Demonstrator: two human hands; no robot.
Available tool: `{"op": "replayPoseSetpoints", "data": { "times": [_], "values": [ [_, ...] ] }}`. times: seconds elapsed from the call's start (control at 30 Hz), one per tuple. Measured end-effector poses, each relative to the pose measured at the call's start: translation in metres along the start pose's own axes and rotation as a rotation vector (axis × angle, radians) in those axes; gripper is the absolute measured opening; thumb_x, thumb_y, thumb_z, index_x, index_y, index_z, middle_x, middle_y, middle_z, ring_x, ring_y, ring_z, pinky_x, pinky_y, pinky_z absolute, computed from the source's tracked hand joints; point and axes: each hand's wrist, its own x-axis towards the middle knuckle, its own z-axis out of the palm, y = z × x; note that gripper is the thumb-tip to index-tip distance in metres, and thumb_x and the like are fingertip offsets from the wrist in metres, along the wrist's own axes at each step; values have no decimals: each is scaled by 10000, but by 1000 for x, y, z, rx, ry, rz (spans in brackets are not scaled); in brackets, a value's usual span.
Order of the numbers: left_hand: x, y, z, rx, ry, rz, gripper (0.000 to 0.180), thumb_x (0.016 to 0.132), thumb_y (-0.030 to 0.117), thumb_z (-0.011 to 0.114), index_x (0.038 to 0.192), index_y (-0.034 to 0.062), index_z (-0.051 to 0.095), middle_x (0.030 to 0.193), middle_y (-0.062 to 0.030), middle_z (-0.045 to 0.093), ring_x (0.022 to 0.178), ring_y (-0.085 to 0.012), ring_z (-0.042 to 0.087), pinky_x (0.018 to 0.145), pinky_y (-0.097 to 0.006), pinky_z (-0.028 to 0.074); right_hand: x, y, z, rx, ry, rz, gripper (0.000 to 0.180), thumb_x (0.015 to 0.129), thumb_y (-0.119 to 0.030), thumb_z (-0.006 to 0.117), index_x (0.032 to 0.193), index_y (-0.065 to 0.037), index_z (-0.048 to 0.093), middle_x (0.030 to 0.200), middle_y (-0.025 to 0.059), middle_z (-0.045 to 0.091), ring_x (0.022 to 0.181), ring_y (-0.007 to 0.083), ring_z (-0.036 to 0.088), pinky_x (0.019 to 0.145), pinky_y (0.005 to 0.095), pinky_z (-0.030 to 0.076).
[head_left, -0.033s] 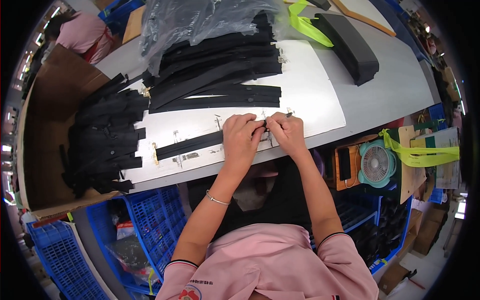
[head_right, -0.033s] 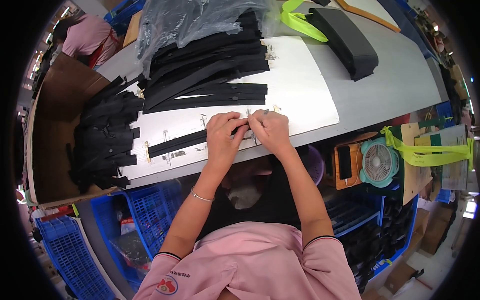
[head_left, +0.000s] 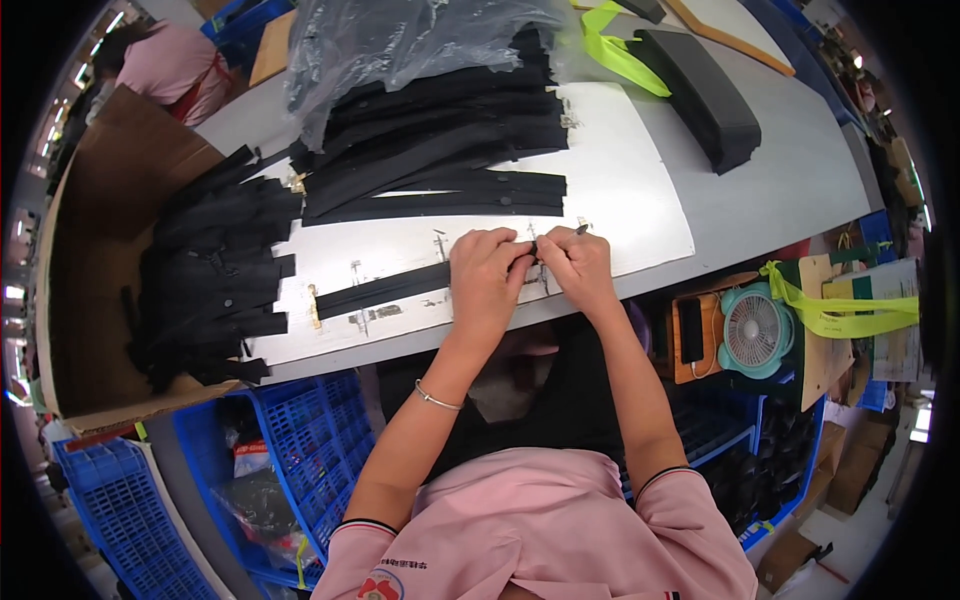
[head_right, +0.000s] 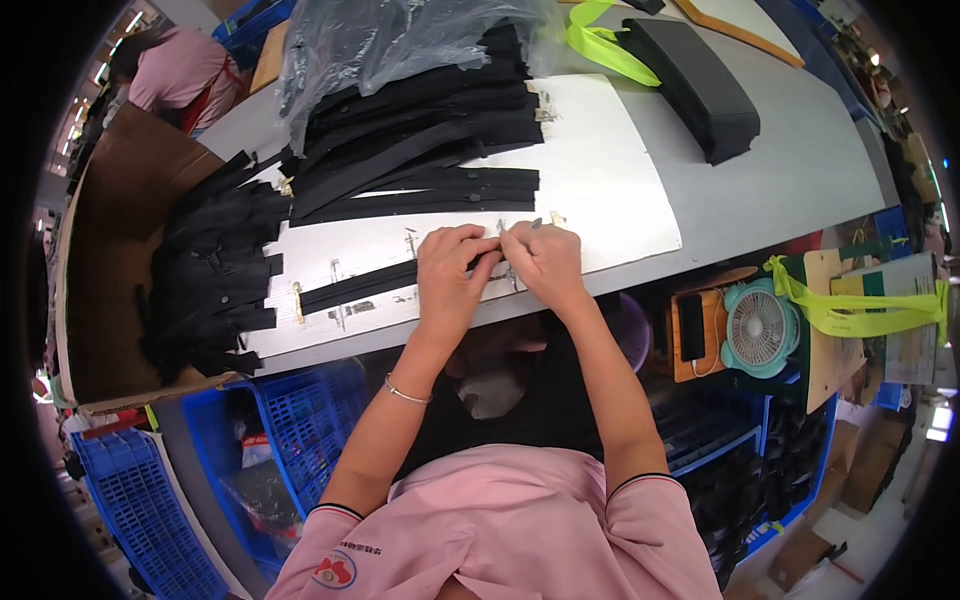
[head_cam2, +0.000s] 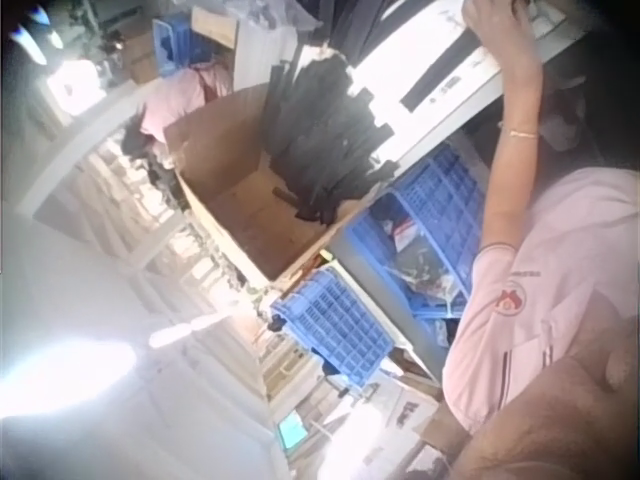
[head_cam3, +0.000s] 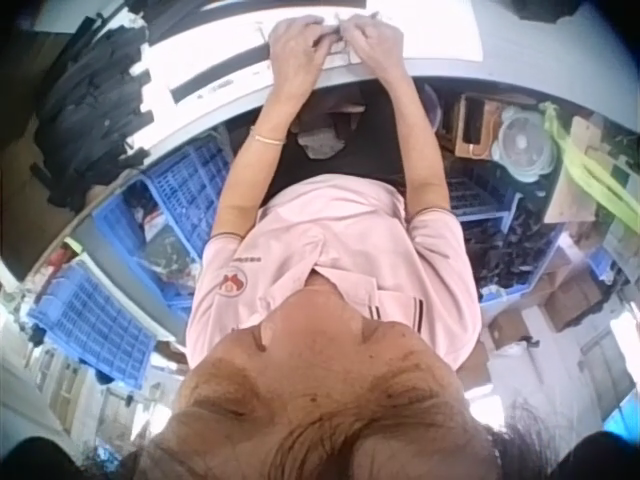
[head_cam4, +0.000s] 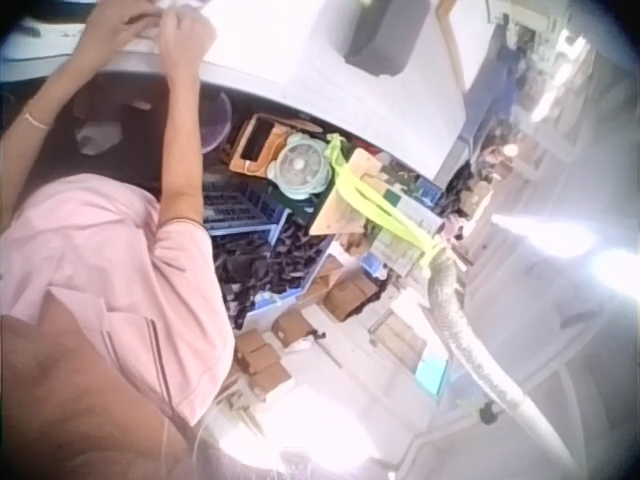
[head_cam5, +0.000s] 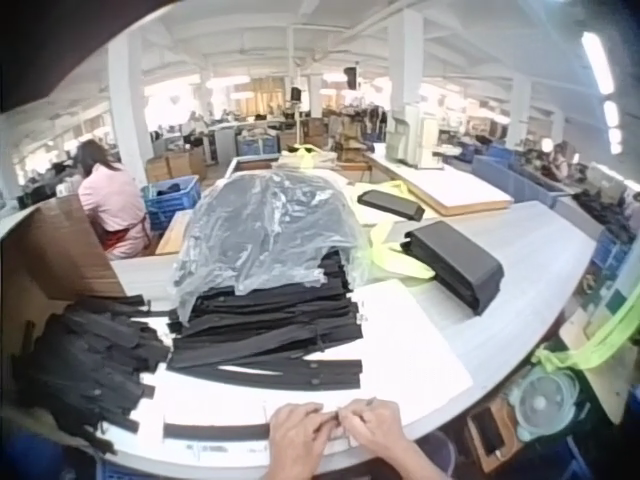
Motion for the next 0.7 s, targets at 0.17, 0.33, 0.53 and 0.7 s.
{"op": "replayPoseSetpoints", "data": {
  "times": [0.17, 0.33, 0.53, 0.7],
  "values": [
    [-7, 12, -16, 104, -41, 30, 345, 855, 128, 778, 1187, 52, 726, 1300, -104, 653, 1229, -334, 558, 1133, -530, 357, -4, 2, -7, 194, -4, 128, 238, 955, -145, 612, 803, 7, 712, 725, 95, 703, 639, 197, 656, 619, 314, 498],
    [-28, 10, -32, 192, -187, -27, 380, 964, 216, 684, 1309, 60, 666, 1422, -139, 584, 1374, -352, 468, 1180, -655, 217, -6, -3, -10, 359, 153, 171, 251, 990, -87, 597, 808, 43, 711, 748, 41, 685, 644, 86, 564, 597, 259, 441],
    [29, -31, -29, 195, -200, 80, 419, 969, 251, 680, 1317, 21, 646, 1453, -181, 553, 1413, -362, 450, 1201, -655, 211, -3, -10, -3, 414, 197, 245, 276, 1024, -164, 622, 849, 13, 741, 738, 25, 676, 633, 51, 516, 586, 224, 397],
    [19, -34, -79, 71, -191, -19, 359, 981, 136, 660, 1335, 75, 658, 1495, -170, 546, 1471, -366, 413, 1249, -549, 199, -5, -3, -3, 372, 214, 324, 280, 1034, -196, 623, 888, 4, 753, 697, 3, 622, 607, 43, 485, 546, 215, 355]
  ]
}}
